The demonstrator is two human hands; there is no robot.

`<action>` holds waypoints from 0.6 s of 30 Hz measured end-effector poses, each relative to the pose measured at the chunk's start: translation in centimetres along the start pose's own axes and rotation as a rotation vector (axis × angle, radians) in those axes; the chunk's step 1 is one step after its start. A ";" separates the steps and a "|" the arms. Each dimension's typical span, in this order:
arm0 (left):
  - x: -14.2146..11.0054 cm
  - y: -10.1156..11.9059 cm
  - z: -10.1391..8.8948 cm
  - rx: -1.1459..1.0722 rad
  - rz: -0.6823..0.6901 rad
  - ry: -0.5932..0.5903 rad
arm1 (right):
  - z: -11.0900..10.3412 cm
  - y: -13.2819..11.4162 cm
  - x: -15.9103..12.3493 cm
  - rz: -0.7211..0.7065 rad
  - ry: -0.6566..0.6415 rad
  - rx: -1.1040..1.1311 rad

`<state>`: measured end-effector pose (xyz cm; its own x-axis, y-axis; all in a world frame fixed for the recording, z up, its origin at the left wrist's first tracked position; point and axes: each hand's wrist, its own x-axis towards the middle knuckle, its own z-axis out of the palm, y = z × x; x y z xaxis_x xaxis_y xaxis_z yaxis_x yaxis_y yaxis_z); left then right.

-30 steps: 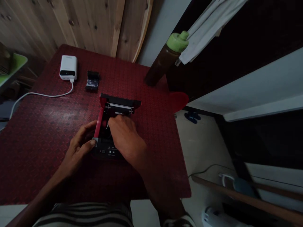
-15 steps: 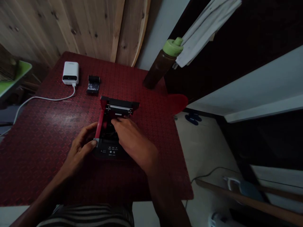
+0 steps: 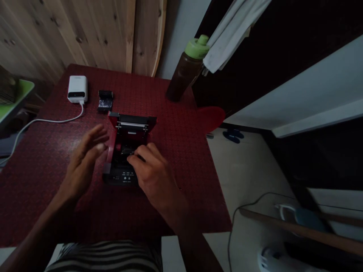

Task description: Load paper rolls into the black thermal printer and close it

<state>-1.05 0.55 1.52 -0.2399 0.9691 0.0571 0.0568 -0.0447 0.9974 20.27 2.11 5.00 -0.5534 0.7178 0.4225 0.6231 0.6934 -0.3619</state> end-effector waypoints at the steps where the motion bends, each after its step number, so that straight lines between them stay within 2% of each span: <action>1: 1.1 0.3 0.3 0.017 0.062 0.018 | 0.1 -0.3 -0.5 0.007 0.029 -0.011; 3: 3.1 0.8 0.9 0.052 0.165 0.027 | 0.4 -0.9 -1.5 0.017 0.075 -0.033; 5: 4.4 1.2 1.4 0.030 0.190 0.006 | 0.7 -1.4 -2.2 0.020 0.124 -0.056; 7: 4.8 1.5 1.7 -0.010 0.191 0.033 | 1.1 -1.7 -2.9 0.023 0.153 -0.093; 9: 4.3 1.6 1.7 -0.015 0.176 0.064 | 1.4 -1.9 -3.4 0.020 0.160 -0.139; 12: 2.5 1.3 1.4 0.007 0.104 0.032 | 1.5 -2.2 -4.0 0.025 0.154 -0.192; 15: 0.4 -0.1 0.9 -0.044 -0.016 0.038 | 1.4 -2.3 -4.1 0.049 0.193 -0.221; 18: -1.0 -1.8 0.7 -0.083 -0.199 0.016 | 1.5 -2.1 -4.0 0.056 0.245 -0.211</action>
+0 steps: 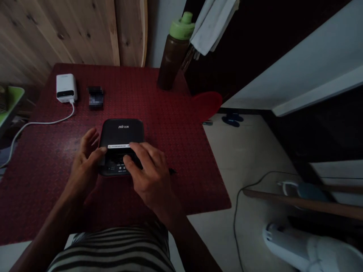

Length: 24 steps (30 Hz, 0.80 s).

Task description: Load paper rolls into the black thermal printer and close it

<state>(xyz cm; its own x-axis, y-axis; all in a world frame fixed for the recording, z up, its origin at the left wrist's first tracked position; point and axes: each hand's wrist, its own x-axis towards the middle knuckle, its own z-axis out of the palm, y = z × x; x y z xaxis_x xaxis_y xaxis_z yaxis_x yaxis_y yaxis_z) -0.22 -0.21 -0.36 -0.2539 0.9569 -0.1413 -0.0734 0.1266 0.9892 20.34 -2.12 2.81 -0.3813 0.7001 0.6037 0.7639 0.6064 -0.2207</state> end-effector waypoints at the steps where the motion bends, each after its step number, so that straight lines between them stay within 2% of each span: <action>1: -0.2 -0.5 0.0 -0.006 -0.038 -0.013 | 0.1 0.1 0.0 0.004 -0.005 0.020; 4: -0.7 -1.2 0.1 -0.023 -0.062 -0.047 | 0.2 0.4 -0.1 0.033 -0.068 0.094; 12: -0.8 -0.4 0.4 -0.049 -0.059 -0.069 | -0.4 0.5 0.1 0.094 -0.151 0.216; 19: -1.1 -0.1 0.2 -0.080 -0.056 -0.059 | -0.7 0.6 -0.6 0.109 -0.084 0.327; 24: -2.1 0.4 -0.9 -0.077 -0.079 -0.085 | -1.3 0.8 -2.6 0.321 -0.025 0.371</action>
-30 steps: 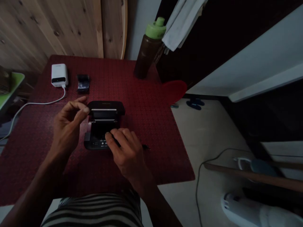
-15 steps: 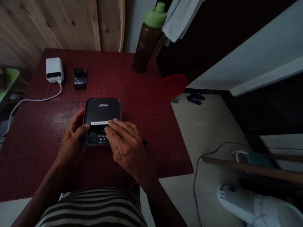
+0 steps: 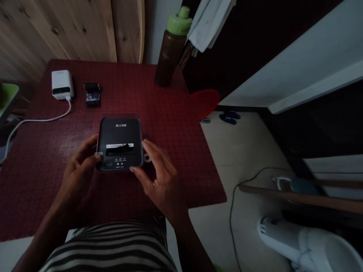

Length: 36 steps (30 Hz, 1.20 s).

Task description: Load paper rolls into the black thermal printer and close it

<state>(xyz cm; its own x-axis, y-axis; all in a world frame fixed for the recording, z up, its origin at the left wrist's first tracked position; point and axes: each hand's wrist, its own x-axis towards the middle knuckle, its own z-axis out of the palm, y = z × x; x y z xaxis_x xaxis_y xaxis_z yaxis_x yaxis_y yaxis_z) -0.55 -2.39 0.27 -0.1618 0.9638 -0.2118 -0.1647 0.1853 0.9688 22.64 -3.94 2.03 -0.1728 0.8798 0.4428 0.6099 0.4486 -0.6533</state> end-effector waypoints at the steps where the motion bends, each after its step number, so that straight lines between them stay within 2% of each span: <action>1: -0.1 0.0 -0.2 0.000 -0.004 -0.008 | 0.1 0.2 -0.4 0.033 -0.008 0.001; 5: 0.2 -0.1 -0.6 -0.034 0.003 -0.034 | 1.0 0.9 -1.3 0.100 -0.025 -0.017; 10: -0.2 0.2 0.1 -0.094 -0.031 -0.013 | 1.7 1.5 -1.4 0.104 0.006 0.015; 20: -0.3 0.5 0.7 -0.058 -0.043 0.019 | 1.8 1.3 -1.7 0.180 0.009 0.119; 24: -0.5 0.2 0.8 -0.018 -0.053 0.053 | 1.8 1.1 -1.8 0.166 0.003 0.077; 27: -0.7 -0.1 0.7 -0.018 -0.040 0.056 | 0.9 0.9 -1.5 0.124 -0.021 0.029; 30: -0.6 -0.3 0.4 -0.032 -0.031 0.030 | -0.1 0.6 0.1 0.038 -0.059 -0.005; 33: -0.4 -0.4 0.2 -0.018 -0.013 -0.004 | 0.2 0.1 3.5 -0.099 -0.105 -0.056; 35: -0.2 -0.4 0.1 -0.014 0.013 -0.017 | 1.1 -0.4 6.3 -0.155 -0.243 -0.128; 36: -0.2 -0.4 0.1 -0.016 0.024 -0.021 | 1.6 -0.7 7.6 -0.147 -0.362 -0.185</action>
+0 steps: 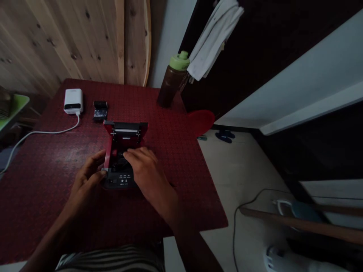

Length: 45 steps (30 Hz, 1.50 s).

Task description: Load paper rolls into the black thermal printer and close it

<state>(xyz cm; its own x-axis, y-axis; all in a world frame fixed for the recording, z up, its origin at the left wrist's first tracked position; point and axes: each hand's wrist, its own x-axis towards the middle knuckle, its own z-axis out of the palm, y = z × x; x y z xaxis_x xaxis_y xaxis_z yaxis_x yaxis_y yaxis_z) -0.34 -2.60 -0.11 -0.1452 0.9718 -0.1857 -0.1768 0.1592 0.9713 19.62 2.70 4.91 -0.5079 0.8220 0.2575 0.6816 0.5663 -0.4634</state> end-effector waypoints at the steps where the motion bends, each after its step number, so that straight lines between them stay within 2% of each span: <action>1: 0.1 -0.1 0.0 -0.003 0.009 -0.003 | 0.0 -0.3 1.4 0.016 -0.133 -0.049; 3: 0.2 -0.2 0.0 -0.005 0.021 -0.011 | 0.0 -1.0 3.8 0.059 -0.349 -0.146; 5: 0.2 -0.4 0.0 -0.008 0.029 -0.018 | 0.1 -1.6 5.4 0.094 -0.467 -0.225; 9: 0.1 -0.4 0.0 -0.021 0.023 -0.034 | 0.5 -1.6 6.6 0.110 -0.582 -0.292; 12: 0.1 -0.4 -0.1 -0.033 0.010 -0.041 | 0.5 -1.2 6.8 0.064 -0.584 -0.290; 17: 0.1 -0.3 0.0 -0.029 0.006 -0.041 | -0.1 -2.2 5.7 0.098 -0.458 -0.336; 20: 0.1 -0.1 0.0 -0.013 0.016 -0.030 | -1.2 -2.7 3.9 0.072 -0.289 -0.311; 22: 0.0 0.0 0.0 -0.015 -0.004 -0.029 | -2.5 -1.9 2.5 0.037 -0.135 -0.215; 25: 0.0 0.0 0.0 -0.026 -0.034 -0.029 | -4.8 1.1 0.6 0.076 0.094 0.011; 27: 0.0 -0.1 -0.2 -0.013 -0.032 -0.023 | -5.5 4.0 -0.2 0.203 0.224 0.128; 29: 0.1 -0.3 -0.4 0.009 -0.014 -0.022 | -5.0 6.9 -0.3 0.350 0.343 0.250; 32: 0.4 -0.8 -0.8 0.028 0.024 -0.019 | -2.0 10.5 0.2 0.465 0.489 0.423; 34: 0.5 -1.0 -0.9 0.025 0.036 -0.018 | 0.4 11.8 0.7 0.472 0.476 0.457; 38: 0.4 -0.9 -0.7 0.008 0.036 -0.023 | 3.8 12.5 1.3 0.455 0.326 0.453; 41: 0.3 -0.8 -0.5 0.008 0.016 -0.006 | 4.7 12.5 1.4 0.426 0.264 0.450; 45: 0.3 -0.8 -0.4 -0.007 0.014 0.004 | 4.2 13.0 0.6 0.419 0.240 0.431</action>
<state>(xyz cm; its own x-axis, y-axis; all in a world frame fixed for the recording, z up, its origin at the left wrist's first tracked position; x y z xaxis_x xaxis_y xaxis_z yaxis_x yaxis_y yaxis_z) -0.64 -2.47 -1.01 -0.1517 0.9732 -0.1731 -0.1815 0.1447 0.9727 25.96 10.26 -4.53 -0.0786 0.9871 0.1398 0.4983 0.1604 -0.8521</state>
